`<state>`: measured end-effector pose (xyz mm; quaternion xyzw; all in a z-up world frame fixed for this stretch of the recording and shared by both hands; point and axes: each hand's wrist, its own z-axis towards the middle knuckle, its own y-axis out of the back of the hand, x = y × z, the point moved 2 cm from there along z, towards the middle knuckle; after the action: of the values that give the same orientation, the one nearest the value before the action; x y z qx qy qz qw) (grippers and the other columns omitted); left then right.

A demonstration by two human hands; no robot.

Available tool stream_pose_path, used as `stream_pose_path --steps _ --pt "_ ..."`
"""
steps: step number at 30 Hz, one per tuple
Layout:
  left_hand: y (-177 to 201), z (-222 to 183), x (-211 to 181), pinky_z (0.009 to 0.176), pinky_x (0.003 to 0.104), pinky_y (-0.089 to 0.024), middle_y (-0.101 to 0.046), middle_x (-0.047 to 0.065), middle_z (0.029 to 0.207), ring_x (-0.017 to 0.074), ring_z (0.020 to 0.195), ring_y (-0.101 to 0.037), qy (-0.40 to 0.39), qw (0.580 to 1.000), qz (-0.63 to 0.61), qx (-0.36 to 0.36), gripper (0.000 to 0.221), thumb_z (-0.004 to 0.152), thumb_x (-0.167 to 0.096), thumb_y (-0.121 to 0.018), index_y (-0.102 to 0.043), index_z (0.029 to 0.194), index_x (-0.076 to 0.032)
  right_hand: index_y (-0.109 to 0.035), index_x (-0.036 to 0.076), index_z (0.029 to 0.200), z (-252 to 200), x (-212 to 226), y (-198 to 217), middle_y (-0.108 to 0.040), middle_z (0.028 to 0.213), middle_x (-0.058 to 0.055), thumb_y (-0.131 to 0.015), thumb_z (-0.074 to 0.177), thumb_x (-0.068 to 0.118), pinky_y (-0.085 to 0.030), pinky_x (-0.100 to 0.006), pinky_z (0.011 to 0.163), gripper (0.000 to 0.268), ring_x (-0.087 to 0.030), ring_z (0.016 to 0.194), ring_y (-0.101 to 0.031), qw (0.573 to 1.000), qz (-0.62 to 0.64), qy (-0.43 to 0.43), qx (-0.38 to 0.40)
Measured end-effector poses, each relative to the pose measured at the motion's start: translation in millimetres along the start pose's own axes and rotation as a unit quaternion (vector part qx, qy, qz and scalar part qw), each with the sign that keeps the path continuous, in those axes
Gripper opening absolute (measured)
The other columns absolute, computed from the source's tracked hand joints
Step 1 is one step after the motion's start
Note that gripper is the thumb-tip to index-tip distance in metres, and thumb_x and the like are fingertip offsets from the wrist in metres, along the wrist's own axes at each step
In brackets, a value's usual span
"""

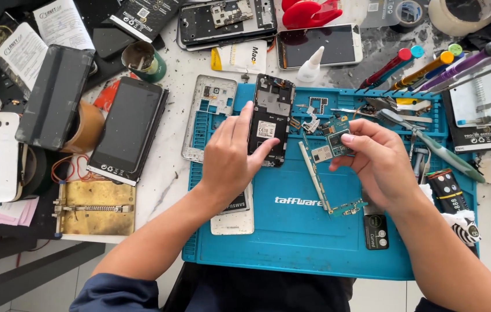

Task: The person handles a disassembled smartphone, holding the internal motherboard and casing. They use a small white tool to scrape and clean the edges of the phone's metal frame, working on the device over a blue work mat.

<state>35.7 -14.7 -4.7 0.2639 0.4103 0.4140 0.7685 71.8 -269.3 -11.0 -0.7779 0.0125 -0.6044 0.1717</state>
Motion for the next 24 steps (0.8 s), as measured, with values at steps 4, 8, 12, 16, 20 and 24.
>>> stream_pose_path --steps 4,8,12,16,20,24 --pt "-4 -5 4 0.051 0.031 -0.057 -0.061 0.017 0.094 0.0238 0.069 -0.065 0.086 0.972 -0.216 0.006 0.069 0.089 -0.008 -0.080 -0.044 0.145 0.006 -0.064 -0.006 0.104 -4 2 -2 -0.070 0.090 -0.022 -0.057 0.094 0.006 -0.064 -0.039 0.064 0.017 -0.026 0.075 -0.074 1.000 0.026 -0.012 -0.010" --pt "1 0 1 0.063 0.031 -0.062 -0.055 0.011 0.100 0.0191 0.081 -0.067 0.207 0.862 -0.458 0.064 0.066 0.093 -0.003 -0.071 -0.038 0.149 0.006 -0.063 -0.007 0.105 -4 4 -2 -0.070 0.091 -0.023 -0.056 0.094 0.007 -0.065 -0.043 0.063 0.019 -0.029 0.075 -0.074 0.999 0.040 -0.018 0.003" --pt "0 2 3 0.072 0.037 -0.068 -0.058 0.008 0.102 0.0218 0.088 -0.074 0.320 0.715 -0.616 0.087 0.052 0.092 -0.002 -0.069 -0.049 0.139 0.002 -0.063 -0.008 0.106 -5 5 -3 -0.070 0.093 -0.025 -0.055 0.094 0.006 -0.065 -0.046 0.066 0.020 -0.031 0.077 -0.075 0.998 0.064 -0.014 0.014" --pt "-11 -5 13 0.077 0.048 -0.067 -0.065 0.015 0.112 0.0328 0.095 -0.074 0.364 0.588 -0.717 0.089 0.045 0.093 0.002 -0.065 -0.047 0.134 -0.002 -0.063 -0.007 0.107 -6 10 -5 -0.071 0.094 -0.026 -0.055 0.093 0.006 -0.065 -0.046 0.066 0.020 -0.031 0.077 -0.075 0.997 0.071 -0.015 0.017" --pt "8 5 -6 0.076 0.053 -0.064 -0.069 0.026 0.117 0.0373 0.100 -0.073 0.372 0.506 -0.768 0.127 0.046 0.083 0.002 -0.061 -0.056 0.128 -0.001 -0.063 -0.007 0.113 -9 17 -13 -0.069 0.089 -0.019 -0.052 0.095 0.005 -0.061 -0.039 0.061 0.024 -0.023 0.071 -0.070 0.990 0.125 -0.041 0.040" --pt "12 3 -10 0.072 0.049 -0.063 -0.068 0.031 0.116 0.0391 0.097 -0.072 0.379 0.459 -0.782 0.187 0.054 0.074 -0.005 -0.054 -0.058 0.127 0.001 -0.060 -0.010 0.124 -13 21 -19 -0.052 0.077 -0.007 -0.045 0.092 0.005 -0.040 -0.022 0.047 0.038 -0.008 0.057 -0.044 0.962 0.236 -0.110 0.083"
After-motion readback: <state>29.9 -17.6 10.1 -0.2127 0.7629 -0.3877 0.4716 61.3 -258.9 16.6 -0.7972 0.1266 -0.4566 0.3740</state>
